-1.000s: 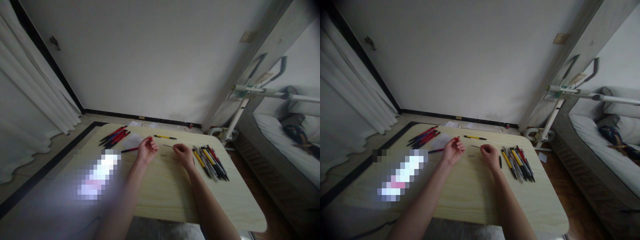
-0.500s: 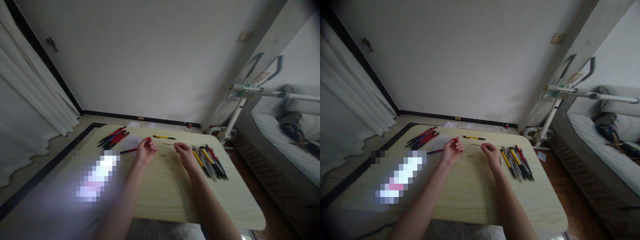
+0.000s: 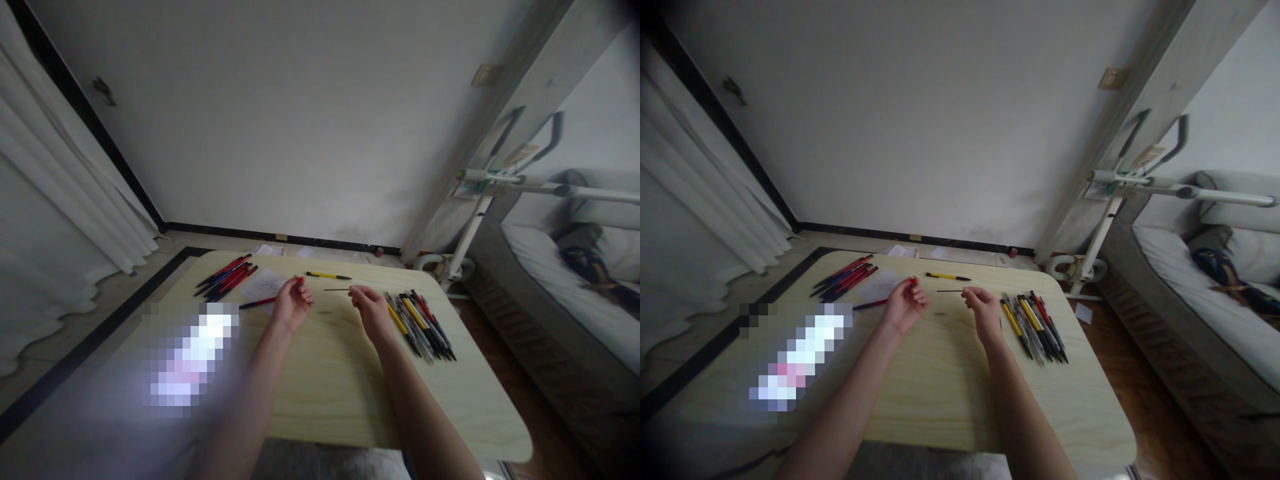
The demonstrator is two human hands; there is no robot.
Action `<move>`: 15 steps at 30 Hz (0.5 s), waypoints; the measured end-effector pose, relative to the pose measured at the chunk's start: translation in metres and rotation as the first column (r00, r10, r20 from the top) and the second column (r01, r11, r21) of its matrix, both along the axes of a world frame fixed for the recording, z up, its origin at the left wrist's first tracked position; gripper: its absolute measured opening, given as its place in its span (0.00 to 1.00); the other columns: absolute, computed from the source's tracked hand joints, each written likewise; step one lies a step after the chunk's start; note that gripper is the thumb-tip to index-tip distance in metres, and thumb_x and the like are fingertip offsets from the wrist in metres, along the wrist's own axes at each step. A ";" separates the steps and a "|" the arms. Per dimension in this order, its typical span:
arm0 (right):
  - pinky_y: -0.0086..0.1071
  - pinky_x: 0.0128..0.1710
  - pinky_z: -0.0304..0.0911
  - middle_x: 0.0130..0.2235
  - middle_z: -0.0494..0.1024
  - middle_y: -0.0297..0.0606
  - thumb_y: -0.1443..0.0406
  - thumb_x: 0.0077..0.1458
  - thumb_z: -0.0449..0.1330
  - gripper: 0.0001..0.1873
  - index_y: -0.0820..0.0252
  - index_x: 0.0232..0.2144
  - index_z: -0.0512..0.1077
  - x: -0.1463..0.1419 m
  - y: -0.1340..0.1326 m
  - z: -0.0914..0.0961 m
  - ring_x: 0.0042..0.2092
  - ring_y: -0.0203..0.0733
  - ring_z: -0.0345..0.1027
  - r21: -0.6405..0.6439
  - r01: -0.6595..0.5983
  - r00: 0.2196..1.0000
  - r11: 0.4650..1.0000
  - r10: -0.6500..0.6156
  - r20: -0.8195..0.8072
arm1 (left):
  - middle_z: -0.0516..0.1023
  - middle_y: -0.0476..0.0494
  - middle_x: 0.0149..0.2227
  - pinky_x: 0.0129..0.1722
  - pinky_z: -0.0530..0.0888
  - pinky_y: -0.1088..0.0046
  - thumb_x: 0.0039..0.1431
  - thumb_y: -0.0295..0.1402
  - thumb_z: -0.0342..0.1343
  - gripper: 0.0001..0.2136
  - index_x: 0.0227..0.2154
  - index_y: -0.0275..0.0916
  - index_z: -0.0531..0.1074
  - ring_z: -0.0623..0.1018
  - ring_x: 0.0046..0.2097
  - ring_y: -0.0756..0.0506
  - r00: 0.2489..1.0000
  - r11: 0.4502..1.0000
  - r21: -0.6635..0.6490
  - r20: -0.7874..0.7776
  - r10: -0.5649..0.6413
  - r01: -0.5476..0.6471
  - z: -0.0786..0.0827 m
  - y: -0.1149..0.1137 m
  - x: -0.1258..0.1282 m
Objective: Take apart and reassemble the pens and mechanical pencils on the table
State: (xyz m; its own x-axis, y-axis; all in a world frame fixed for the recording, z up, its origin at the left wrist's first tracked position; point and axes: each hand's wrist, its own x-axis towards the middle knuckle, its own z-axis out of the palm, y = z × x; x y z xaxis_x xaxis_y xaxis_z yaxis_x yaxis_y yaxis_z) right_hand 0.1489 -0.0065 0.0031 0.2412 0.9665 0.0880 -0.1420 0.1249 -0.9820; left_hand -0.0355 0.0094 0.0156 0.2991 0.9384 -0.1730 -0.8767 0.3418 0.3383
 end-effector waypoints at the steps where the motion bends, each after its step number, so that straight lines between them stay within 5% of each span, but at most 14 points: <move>1: 0.28 0.23 0.54 0.23 0.72 0.35 0.56 0.38 0.62 0.14 0.62 0.24 0.73 0.000 0.000 0.000 0.23 0.32 0.58 -0.004 0.001 1.000 1.000 -0.001 -0.005 | 0.61 0.55 0.17 0.19 0.61 0.80 0.48 0.31 0.54 0.04 0.26 0.35 0.68 0.63 0.19 0.57 1.000 1.000 -0.005 -0.027 0.012 -0.013 0.000 0.000 0.001; 15: 0.27 0.20 0.50 0.21 0.69 0.31 0.57 0.37 0.63 0.12 0.61 0.22 0.70 0.006 0.008 -0.006 0.19 0.29 0.55 -0.044 0.051 0.981 0.998 -0.058 -0.182 | 0.64 0.55 0.17 0.17 0.58 0.79 0.40 0.35 0.62 0.12 0.21 0.35 0.63 0.63 0.17 0.57 0.921 0.989 0.018 -0.363 0.142 -0.145 -0.006 0.003 0.011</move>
